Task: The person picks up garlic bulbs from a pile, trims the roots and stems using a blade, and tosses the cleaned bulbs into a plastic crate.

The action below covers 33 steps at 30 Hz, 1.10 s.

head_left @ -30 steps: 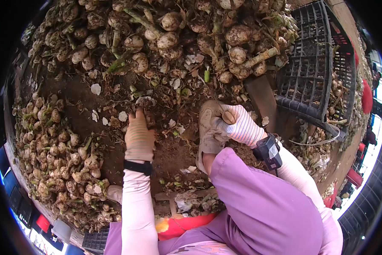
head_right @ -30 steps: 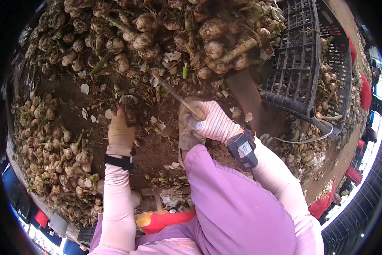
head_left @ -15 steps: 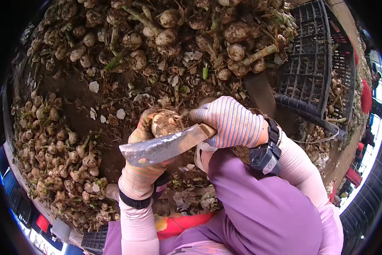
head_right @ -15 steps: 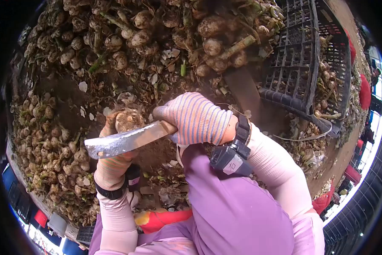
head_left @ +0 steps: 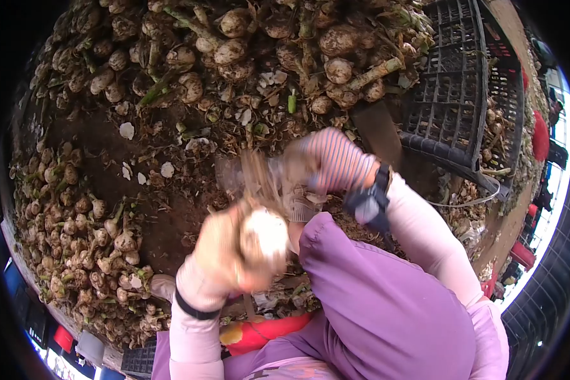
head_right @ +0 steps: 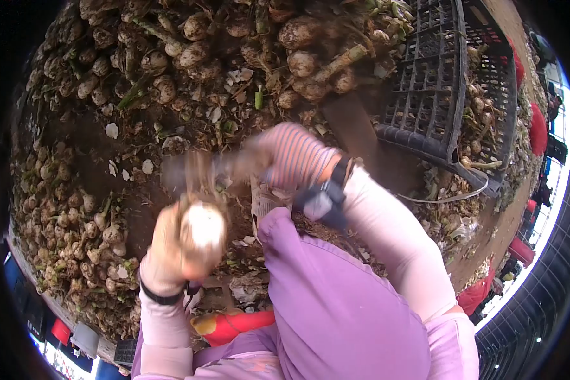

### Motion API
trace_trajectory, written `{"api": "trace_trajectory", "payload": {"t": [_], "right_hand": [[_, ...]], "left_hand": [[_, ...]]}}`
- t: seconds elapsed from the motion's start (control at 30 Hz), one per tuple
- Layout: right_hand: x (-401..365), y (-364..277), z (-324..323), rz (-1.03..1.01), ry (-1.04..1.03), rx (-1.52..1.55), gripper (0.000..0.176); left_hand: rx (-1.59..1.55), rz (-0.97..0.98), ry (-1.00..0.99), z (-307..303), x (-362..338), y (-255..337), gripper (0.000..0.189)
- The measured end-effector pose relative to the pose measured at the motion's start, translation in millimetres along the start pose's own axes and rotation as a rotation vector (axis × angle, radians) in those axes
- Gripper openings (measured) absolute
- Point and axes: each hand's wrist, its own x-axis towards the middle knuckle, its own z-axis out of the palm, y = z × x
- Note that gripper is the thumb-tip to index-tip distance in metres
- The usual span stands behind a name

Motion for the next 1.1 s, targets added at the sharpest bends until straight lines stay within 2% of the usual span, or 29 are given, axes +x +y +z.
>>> {"api": "trace_trajectory", "payload": {"t": [0.07,0.1,0.13,0.2,0.23,0.27,0.3,0.33,0.37,0.4,0.47,0.5,0.53,0.6,0.73,0.77,0.87,0.93,1.0,1.03,1.07,1.1], "right_hand": [[-11.6,22.3,-8.2,0.138,0.134,-0.120,0.014],[-17.3,16.2,-10.2,0.182,0.150,-0.010,0.015],[-21.8,8.1,-14.4,0.222,0.181,0.087,0.015],[-24.3,-3.1,-18.3,0.199,0.142,0.220,0.021],[-23.3,-8.1,-18.1,0.231,0.132,0.226,0.020],[-22.1,-11.5,-15.6,0.262,0.121,0.235,0.019],[-21.0,-13.8,-11.1,0.260,0.121,0.240,0.019],[-19.9,-16.2,-5.5,0.274,0.117,0.414,0.018],[-18.9,-18.3,0.1,0.284,0.116,0.587,0.017],[-16.9,-22.6,5.3,0.381,0.066,0.652,0.015],[-13.3,-35.1,0.8,0.257,0.014,0.573,0.015],[-11.1,-38.5,0.3,0.150,0.066,0.521,0.014],[-10.4,-39.1,-0.6,0.157,0.070,0.516,0.014],[-7.6,-39.8,-3.1,0.054,0.122,0.379,0.014],[-11.8,-44.3,0.3,-0.024,0.202,0.466,0.015],[-7.5,-36.6,9.4,-0.158,0.256,0.416,0.018],[0.9,-21.9,23.3,-0.149,0.175,0.315,0.020],[-4.4,-6.7,37.0,-0.125,0.182,0.353,0.021],[-16.9,12.2,52.2,0.077,0.051,0.439,0.013],[-21.1,6.9,48.3,0.073,0.047,0.438,0.013],[-25.5,-3.0,40.4,0.189,0.059,0.578,0.012],[-29.7,-9.8,33.7,0.309,0.073,0.718,0.011]], "left_hand": [[-0.157,0.317,-0.105,1.2,-6.1,6.5,0.053],[-0.238,0.230,-0.042,2.7,-2.7,-1.7,0.056],[-0.594,-0.039,0.062,7.4,-2.2,-5.8,0.055],[-1.354,-0.163,0.056,-2.5,11.4,-13.3,0.051],[-0.870,0.041,0.265,-5.4,11.5,-23.1,0.043],[-0.768,0.091,0.282,-4.5,7.8,-23.5,0.041],[-1.082,0.186,0.305,-1.3,14.7,-30.2,0.043],[-1.389,0.288,0.320,0.0,23.0,-31.6,0.044],[-1.391,0.229,0.373,5.6,19.0,-25.8,0.047],[-1.505,0.211,0.393,10.7,21.6,-16.2,0.041],[-1.682,0.337,0.173,20.4,31.1,-9.1,0.031],[-1.762,0.377,0.087,24.6,35.9,-5.8,0.022],[-1.767,0.375,0.079,26.8,39.0,-5.5,0.022],[-1.903,0.521,-0.056,28.4,42.7,-5.4,0.019],[-1.757,0.476,0.091,22.4,44.1,-5.4,0.017],[-1.769,0.415,0.201,26.4,41.7,-5.5,0.016],[-1.892,0.442,0.133,42.1,38.7,0.4,0.016],[-1.898,0.454,0.131,33.5,37.6,2.6,0.016],[-2.017,0.748,-0.075,9.6,26.5,-9.9,0.014],[-2.013,0.687,-0.005,-11.6,11.4,-12.9,0.017],[-2.142,0.766,0.194,-32.1,-14.2,-31.8,0.018],[-2.071,0.791,0.263,-75.3,-53.5,-49.1,0.029]]}}
